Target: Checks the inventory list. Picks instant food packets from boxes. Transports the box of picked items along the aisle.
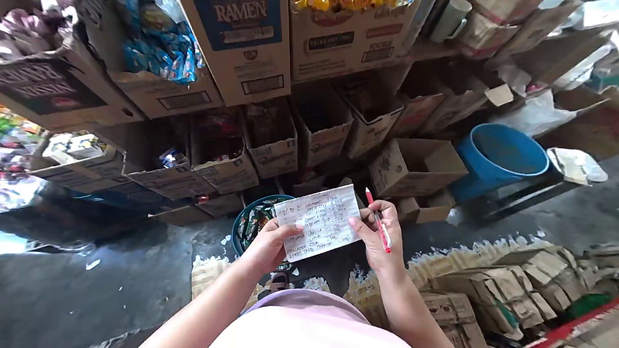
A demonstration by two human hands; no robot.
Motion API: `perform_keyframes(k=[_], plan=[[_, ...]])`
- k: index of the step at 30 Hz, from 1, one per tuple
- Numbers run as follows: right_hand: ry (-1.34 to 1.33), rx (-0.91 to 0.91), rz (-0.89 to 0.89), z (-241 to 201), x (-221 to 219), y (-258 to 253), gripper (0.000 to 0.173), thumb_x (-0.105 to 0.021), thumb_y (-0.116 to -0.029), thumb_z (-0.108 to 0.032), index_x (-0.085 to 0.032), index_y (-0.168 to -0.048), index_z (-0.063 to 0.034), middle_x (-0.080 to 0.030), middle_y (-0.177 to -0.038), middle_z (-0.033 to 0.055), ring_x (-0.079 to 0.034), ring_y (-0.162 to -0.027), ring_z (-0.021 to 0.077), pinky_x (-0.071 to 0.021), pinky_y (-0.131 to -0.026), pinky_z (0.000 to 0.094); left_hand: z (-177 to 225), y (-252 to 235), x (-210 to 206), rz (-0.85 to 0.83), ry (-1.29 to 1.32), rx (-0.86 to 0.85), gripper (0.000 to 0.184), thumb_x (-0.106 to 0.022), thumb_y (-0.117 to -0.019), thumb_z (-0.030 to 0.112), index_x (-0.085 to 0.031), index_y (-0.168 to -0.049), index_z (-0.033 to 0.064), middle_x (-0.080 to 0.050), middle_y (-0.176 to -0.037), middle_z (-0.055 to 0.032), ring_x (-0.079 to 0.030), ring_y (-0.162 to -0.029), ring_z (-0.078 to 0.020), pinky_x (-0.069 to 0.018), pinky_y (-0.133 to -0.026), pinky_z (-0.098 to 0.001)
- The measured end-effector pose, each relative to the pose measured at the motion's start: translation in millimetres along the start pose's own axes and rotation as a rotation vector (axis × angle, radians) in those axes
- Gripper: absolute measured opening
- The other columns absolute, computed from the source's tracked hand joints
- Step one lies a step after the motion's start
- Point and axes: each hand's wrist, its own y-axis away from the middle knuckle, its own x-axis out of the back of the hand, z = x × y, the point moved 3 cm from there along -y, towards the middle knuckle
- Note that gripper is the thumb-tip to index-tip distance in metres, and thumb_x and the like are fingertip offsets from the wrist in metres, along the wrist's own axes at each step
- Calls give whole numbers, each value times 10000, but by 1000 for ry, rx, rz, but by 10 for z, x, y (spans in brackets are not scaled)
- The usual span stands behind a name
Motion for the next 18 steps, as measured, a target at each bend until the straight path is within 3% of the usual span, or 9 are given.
perform_keyframes(k=[4,9,12,15,16,18], plan=[[7,61,12,51,-60,58,425,-711,-815,87,-466,-1124,-73,-678,-862,-31,-688,-788,57,-604,-743,235,-50,42,-32,74,12,40,219,-458,-980,-65,-536,-1162,29,-754,-911,-72,-754,-798,-163,-646,-743,-326],[51,128,-28,84,-70,96,401,-714,-827,69,-475,-1122,-62,-675,-884,-30,-680,-797,50,-597,-742,228,-25,57,-1,32,24,76,224,-437,-1000,-25,-517,-1196,48,-760,-954,-76,-759,-844,-167,-645,-775,-329],[110,187,-44,74,-78,97,354,-709,-856,31,-489,-1119,-53,-668,-878,-47,-662,-796,23,-579,-746,198,-15,12,9,102,-19,68,189,-471,-1020,-41,-533,-1189,15,-747,-949,-85,-752,-840,-175,-642,-776,-340],[294,347,-39,77,-30,49,222,-607,-1024,-190,-509,-1142,-29,-645,-915,-67,-631,-862,-29,-552,-824,186,-73,-38,37,118,-120,13,167,-498,-1011,-42,-573,-1155,-1,-741,-948,-61,-742,-849,-146,-634,-798,-327],[358,407,-28,74,9,25,298,-523,-1076,-281,-513,-1167,3,-674,-962,-24,-658,-919,0,-564,-867,228,-97,-43,47,115,-139,-8,170,-501,-1010,-38,-574,-1160,-6,-740,-959,-59,-740,-860,-141,-631,-811,-327],[411,504,0,11,86,-16,502,-403,-1100,-438,-567,-1236,17,-694,-1089,22,-660,-1036,49,-556,-939,283,-136,-44,55,115,-179,-41,184,-506,-1018,-24,-566,-1191,-12,-734,-994,-61,-735,-896,-134,-625,-841,-323]])
